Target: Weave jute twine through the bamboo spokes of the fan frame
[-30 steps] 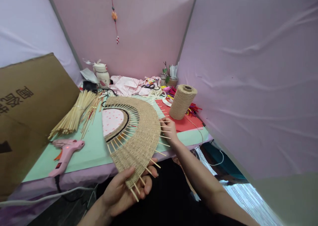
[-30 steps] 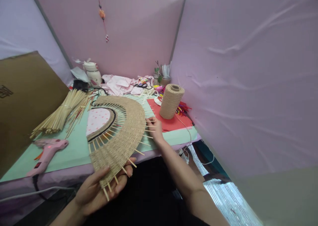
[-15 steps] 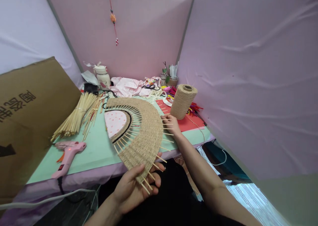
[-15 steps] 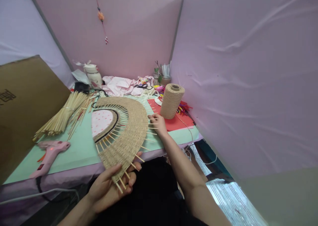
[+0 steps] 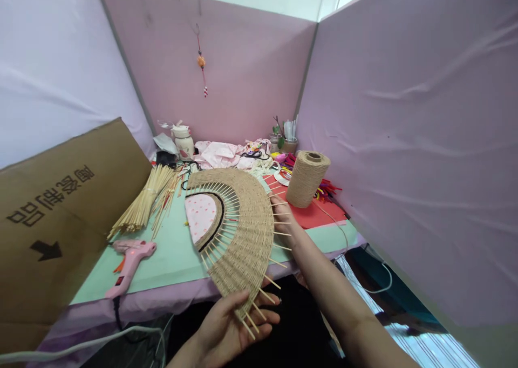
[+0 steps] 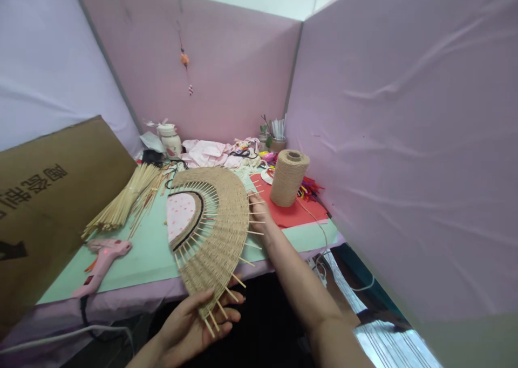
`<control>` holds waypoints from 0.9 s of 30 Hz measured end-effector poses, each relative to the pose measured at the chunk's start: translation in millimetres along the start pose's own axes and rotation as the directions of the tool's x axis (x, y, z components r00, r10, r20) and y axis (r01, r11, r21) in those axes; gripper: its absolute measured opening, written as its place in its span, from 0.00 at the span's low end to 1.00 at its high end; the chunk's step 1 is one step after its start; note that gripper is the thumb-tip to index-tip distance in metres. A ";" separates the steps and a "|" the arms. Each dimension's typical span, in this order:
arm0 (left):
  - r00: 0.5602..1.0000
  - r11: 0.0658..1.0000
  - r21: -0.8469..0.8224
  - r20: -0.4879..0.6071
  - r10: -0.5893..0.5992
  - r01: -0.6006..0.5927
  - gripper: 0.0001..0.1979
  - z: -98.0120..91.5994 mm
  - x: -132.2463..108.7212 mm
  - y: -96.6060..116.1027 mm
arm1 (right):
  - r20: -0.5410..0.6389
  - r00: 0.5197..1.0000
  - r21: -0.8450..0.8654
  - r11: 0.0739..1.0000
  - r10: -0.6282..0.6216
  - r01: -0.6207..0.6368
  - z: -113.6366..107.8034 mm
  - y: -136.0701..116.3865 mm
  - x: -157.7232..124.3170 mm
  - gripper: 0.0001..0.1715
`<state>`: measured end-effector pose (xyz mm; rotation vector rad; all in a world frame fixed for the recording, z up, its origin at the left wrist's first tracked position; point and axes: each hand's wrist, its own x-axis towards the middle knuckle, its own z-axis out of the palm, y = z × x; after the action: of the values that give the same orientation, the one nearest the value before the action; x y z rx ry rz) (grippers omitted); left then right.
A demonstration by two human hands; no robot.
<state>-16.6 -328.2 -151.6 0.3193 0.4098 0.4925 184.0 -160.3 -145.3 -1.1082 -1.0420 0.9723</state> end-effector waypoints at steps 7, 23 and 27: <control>0.945 0.968 -0.069 -0.246 0.216 -0.240 0.17 -5.5 -8.6 19.3 | 0.029 0.999 0.184 0.982 0.026 -0.031 13.7 -31.7 7.9 0.23; 0.514 -0.139 0.985 0.066 0.855 0.104 0.17 34.3 -30.8 131.8 | 0.236 0.972 0.237 0.970 -0.005 -0.052 47.0 -98.4 16.0 0.24; 0.334 -0.336 0.907 0.409 0.849 -0.254 0.15 81.1 17.1 157.7 | 0.293 0.952 0.132 0.990 -0.089 0.052 53.1 -106.5 12.9 0.23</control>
<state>-27.6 -203.6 -24.7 1.9821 1.0978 1.4679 144.8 -155.5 -32.3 -0.8326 -1.2388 1.1546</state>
